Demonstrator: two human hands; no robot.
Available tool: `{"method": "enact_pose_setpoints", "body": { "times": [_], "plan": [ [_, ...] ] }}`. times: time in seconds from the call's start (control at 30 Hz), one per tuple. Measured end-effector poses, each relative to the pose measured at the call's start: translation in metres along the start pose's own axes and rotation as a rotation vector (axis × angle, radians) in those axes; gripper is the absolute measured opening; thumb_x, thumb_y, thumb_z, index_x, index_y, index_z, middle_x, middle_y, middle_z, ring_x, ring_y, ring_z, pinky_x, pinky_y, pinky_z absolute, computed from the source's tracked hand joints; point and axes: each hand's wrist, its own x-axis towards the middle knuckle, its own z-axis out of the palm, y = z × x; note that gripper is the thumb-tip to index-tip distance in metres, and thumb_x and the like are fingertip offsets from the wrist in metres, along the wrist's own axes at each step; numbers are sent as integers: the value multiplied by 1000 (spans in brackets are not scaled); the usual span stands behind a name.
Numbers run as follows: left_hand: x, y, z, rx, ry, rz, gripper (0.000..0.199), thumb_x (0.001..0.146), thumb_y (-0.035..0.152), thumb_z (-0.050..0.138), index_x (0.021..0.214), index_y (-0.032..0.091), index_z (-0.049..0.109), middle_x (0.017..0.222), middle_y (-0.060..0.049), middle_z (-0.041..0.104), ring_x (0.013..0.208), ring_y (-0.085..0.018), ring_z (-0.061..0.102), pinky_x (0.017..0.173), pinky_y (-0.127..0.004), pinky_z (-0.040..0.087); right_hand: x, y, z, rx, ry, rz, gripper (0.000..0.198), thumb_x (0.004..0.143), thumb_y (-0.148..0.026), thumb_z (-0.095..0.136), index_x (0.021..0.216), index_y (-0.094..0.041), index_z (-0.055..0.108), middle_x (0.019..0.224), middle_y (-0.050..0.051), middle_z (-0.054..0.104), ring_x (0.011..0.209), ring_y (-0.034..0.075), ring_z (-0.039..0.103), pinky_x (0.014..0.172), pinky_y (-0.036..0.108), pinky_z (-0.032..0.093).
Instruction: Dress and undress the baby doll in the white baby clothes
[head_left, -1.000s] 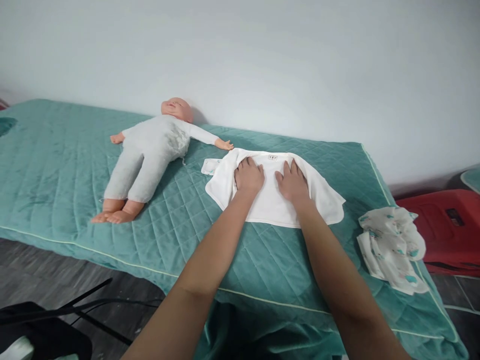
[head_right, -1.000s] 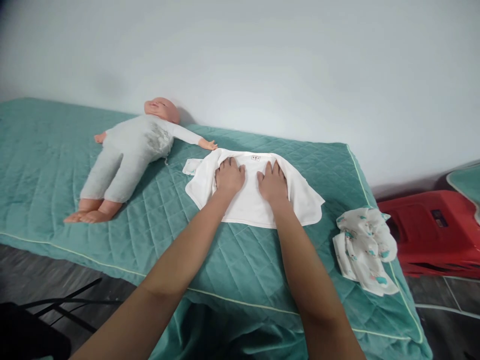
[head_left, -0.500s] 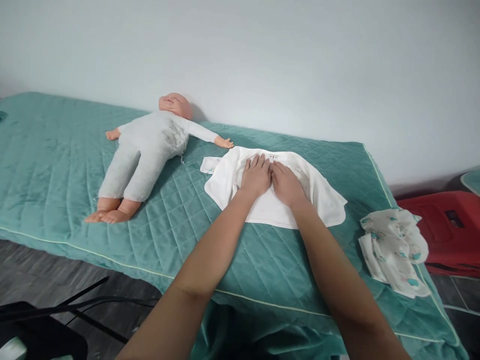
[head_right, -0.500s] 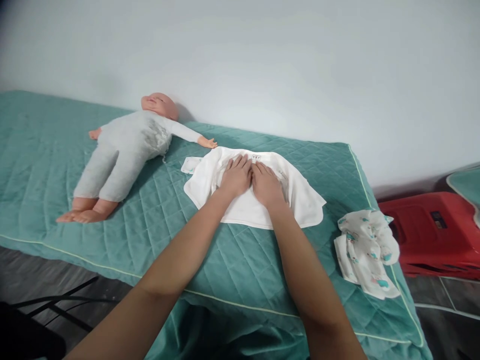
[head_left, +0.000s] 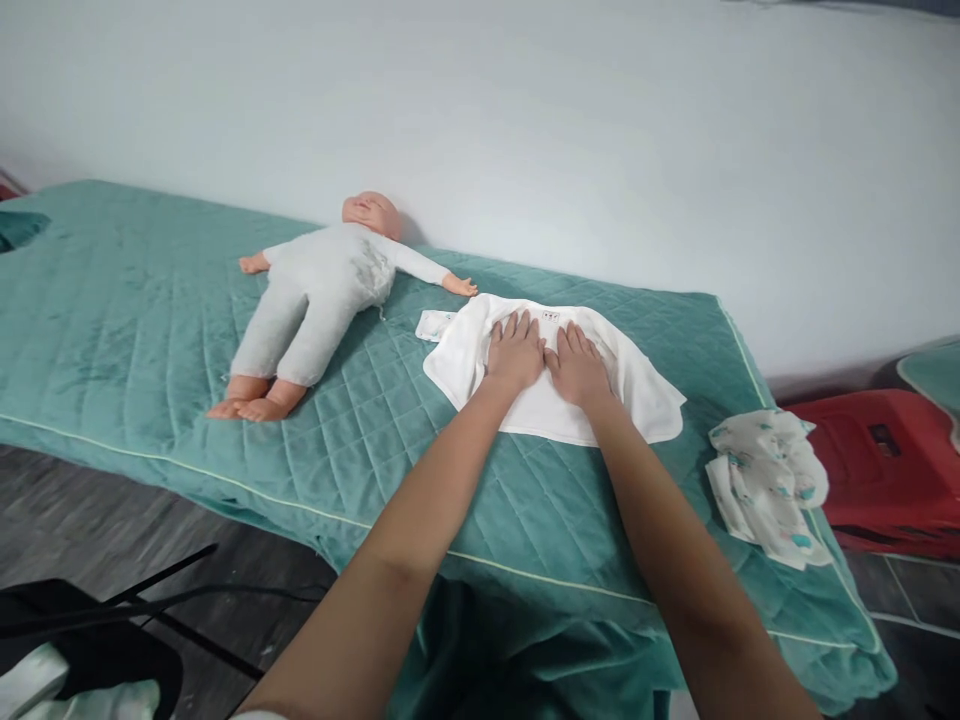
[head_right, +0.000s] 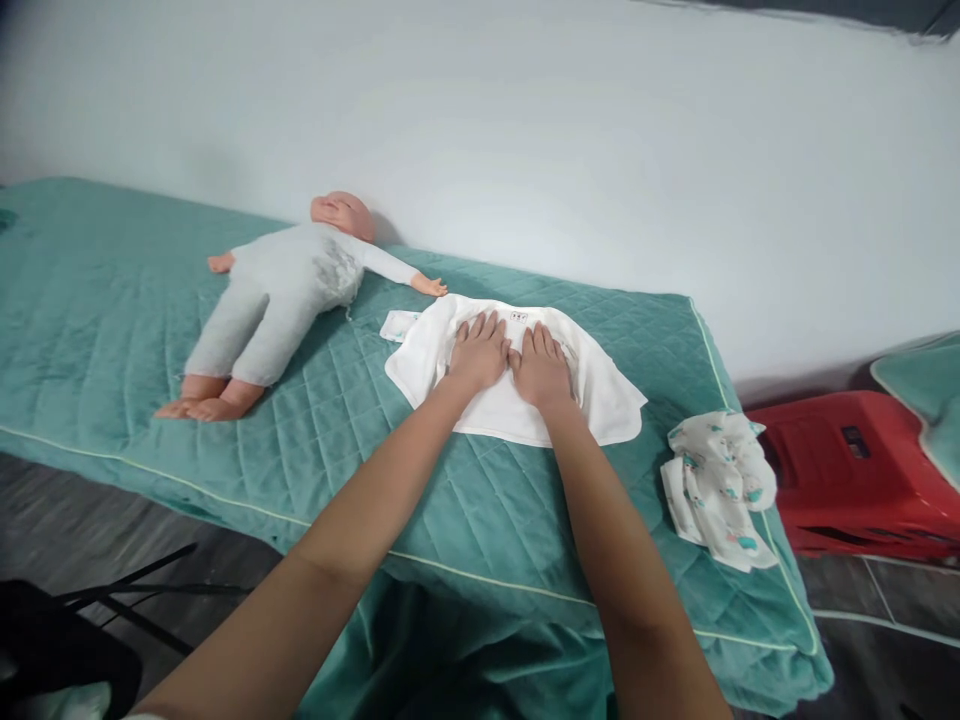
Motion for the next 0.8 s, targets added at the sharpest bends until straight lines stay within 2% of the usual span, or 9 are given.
{"method": "enact_pose_setpoints", "body": {
  "times": [0.2,0.37,0.43,0.5,0.53,0.6,0.7,0.73,0.8],
  "plan": [
    [-35,-2,-5,27,12,33,61,105,35,20,156,6,37,167,-14,26,157,-29,23,129,-49,18,-27,-1,1,-45,0,-25,71,105,-48,25,158,0,29,168,21,19,157,32,19,126,48,22],
    [-100,-9,-14,44,56,155,60,105,39,23,152,8,43,165,-17,32,155,-28,28,127,-49,24,-76,1,5,-43,82,-163,72,105,-51,29,156,0,34,165,24,26,155,34,24,124,52,26],
    [-130,-19,-20,2,76,242,58,106,40,23,149,11,48,163,-15,37,154,-26,31,128,-48,23,-100,4,4,-18,89,-259,72,104,-52,29,156,-2,34,165,24,26,155,34,23,124,54,26],
    [-150,-37,-25,-97,89,324,52,106,41,27,143,19,56,158,-9,47,152,-21,36,129,-45,23,-117,6,1,16,66,-338,72,104,-54,30,158,-6,32,165,23,25,156,33,21,124,55,27],
    [-154,-49,-28,-160,122,307,49,106,40,29,140,23,59,155,-6,51,150,-19,39,128,-43,25,-121,5,-2,33,45,-367,73,104,-55,31,159,-7,31,166,23,25,157,32,20,124,56,27],
    [-148,-79,-32,-261,281,114,44,104,38,34,136,24,60,149,-6,57,144,-17,46,124,-39,33,-118,0,-7,68,-1,-409,73,103,-55,33,158,-7,32,166,22,25,157,32,21,124,55,28],
    [-110,-124,-36,-265,467,-287,48,98,40,49,139,16,56,149,-15,55,142,-25,47,120,-43,36,-83,-21,-10,125,-48,-450,67,104,-48,36,156,-6,36,166,21,28,156,30,23,125,49,28],
    [-94,-136,-36,-261,465,-389,50,96,43,52,135,13,57,146,-18,56,139,-28,49,119,-44,37,-66,-31,-10,137,-57,-452,64,104,-44,37,155,-6,37,166,21,29,156,30,23,125,48,28],
    [-64,-153,-36,-247,385,-437,43,94,47,55,120,15,65,141,-17,60,136,-31,51,117,-46,37,-30,-51,-7,131,-80,-431,60,104,-39,38,153,-5,40,165,21,29,156,31,23,125,48,27]
  ]
}}
